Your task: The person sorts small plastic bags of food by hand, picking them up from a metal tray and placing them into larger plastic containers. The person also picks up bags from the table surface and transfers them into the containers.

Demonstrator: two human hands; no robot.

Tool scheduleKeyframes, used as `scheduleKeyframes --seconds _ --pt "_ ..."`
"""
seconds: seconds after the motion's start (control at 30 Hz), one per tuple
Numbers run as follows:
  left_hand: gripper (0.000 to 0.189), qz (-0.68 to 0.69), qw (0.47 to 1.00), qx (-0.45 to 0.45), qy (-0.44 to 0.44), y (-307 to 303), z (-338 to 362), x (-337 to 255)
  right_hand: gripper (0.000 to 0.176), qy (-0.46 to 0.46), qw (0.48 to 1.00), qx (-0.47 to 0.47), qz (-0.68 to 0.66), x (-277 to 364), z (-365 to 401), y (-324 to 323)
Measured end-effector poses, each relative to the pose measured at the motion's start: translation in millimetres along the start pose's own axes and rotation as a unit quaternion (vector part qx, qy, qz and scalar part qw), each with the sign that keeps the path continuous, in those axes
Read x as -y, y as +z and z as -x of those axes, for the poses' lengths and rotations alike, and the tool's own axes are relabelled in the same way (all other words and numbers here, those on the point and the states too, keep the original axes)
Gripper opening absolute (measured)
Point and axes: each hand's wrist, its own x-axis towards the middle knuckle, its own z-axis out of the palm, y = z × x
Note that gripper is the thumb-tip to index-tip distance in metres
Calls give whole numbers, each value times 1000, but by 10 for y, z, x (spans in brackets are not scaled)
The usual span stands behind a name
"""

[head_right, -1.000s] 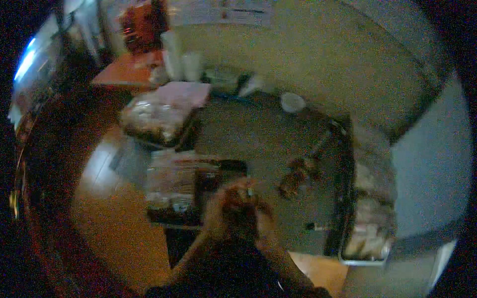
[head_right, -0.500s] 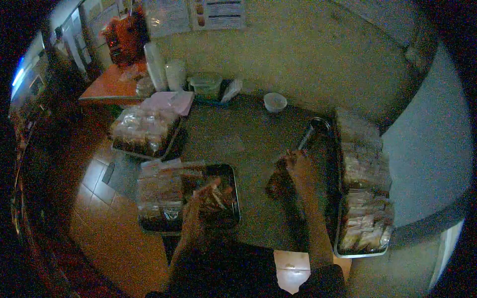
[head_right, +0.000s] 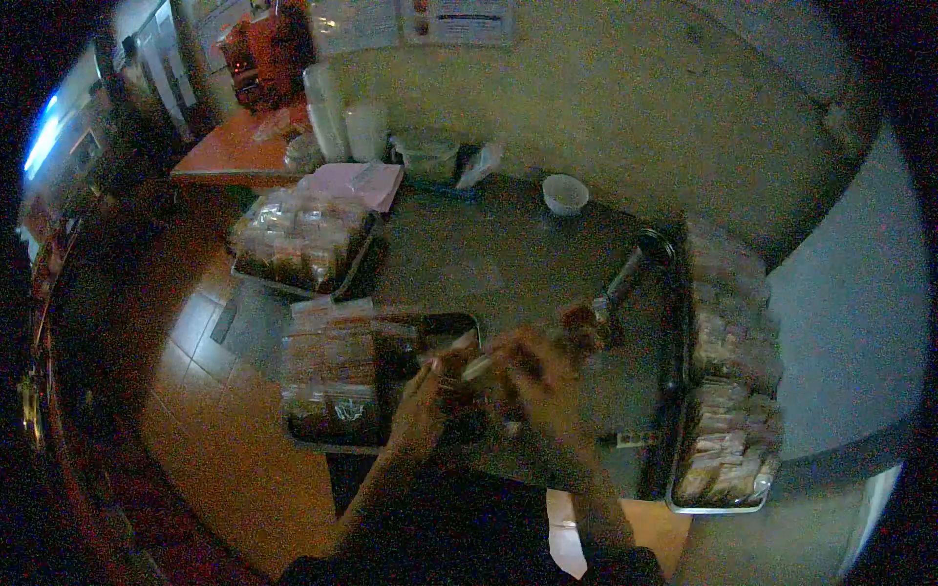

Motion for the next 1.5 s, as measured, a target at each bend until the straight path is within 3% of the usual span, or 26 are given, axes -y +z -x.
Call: scheduleKeyframes --seconds 0.07,0.13,0.2,0.3,0.37,0.43,0.53,0.6,0.63,0.67,0.73,0.77,0.8,0.93,1.03,1.13,1.23,1.33,1.43,1.5 --pt "46 -305 941 2 148 -227 1 301 9 7 1000 6 -1 87 39 245" --pt "49 -315 939 2 140 -238 24 308 9 -18 1000 -19 -2 101 38 391" --pt "52 -23 1000 -1 -21 -142 38 226 10 -30 998 -42 37 120 56 442" --pt "55 -9 999 -28 -22 -117 74 223 11 -46 995 -49 72 144 63 452" --pt "57 -181 982 -45 15 -65 166 183 11 -58 994 -51 83 145 78 464" --pt "58 -223 972 -60 37 -26 160 191 12 -68 992 -61 91 124 95 466" --pt "55 -72 992 -90 49 51 74 108 18 19 989 -84 121 85 143 404" --pt "47 63 990 -113 54 128 137 -142 21 39 960 -109 254 -10 92 190" --pt "48 -124 980 -110 106 66 130 -130 23 49 939 -120 320 -88 71 50" --pt "49 -304 931 -130 158 4 124 -119 23 -24 902 -128 411 -257 61 -65" --pt "50 4 995 -95 40 23 226 -86 23 -132 822 -130 539 -649 54 -211" --pt "52 -18 994 -98 39 28 222 -85 23 -167 787 -132 579 -794 55 -254" --pt "55 -41 993 -103 39 38 200 -73 22 -164 784 -130 584 -859 75 -249" --pt "57 -64 988 -138 27 -129 125 184 15 -53 836 -146 526 -1002 84 -249" --pt "56 -58 989 -140 -2 -276 23 286 10 -10 937 -217 274 -627 55 -257" --pt "55 -72 992 -92 54 -144 2 82 8 21 983 -168 -67 -152 75 -127" --pt "54 -144 985 -87 31 -139 -33 175 10 -27 994 -99 31 -88 164 64" --pt "55 -59 996 -33 60 -8 26 241 10 22 996 -77 -40 256 144 389" --pt "55 -95 995 -32 19 -133 77 294 12 1 991 -120 57 167 141 505" --pt "58 -86 994 -22 61 -71 118 217 13 -19 987 -116 105 137 158 520"
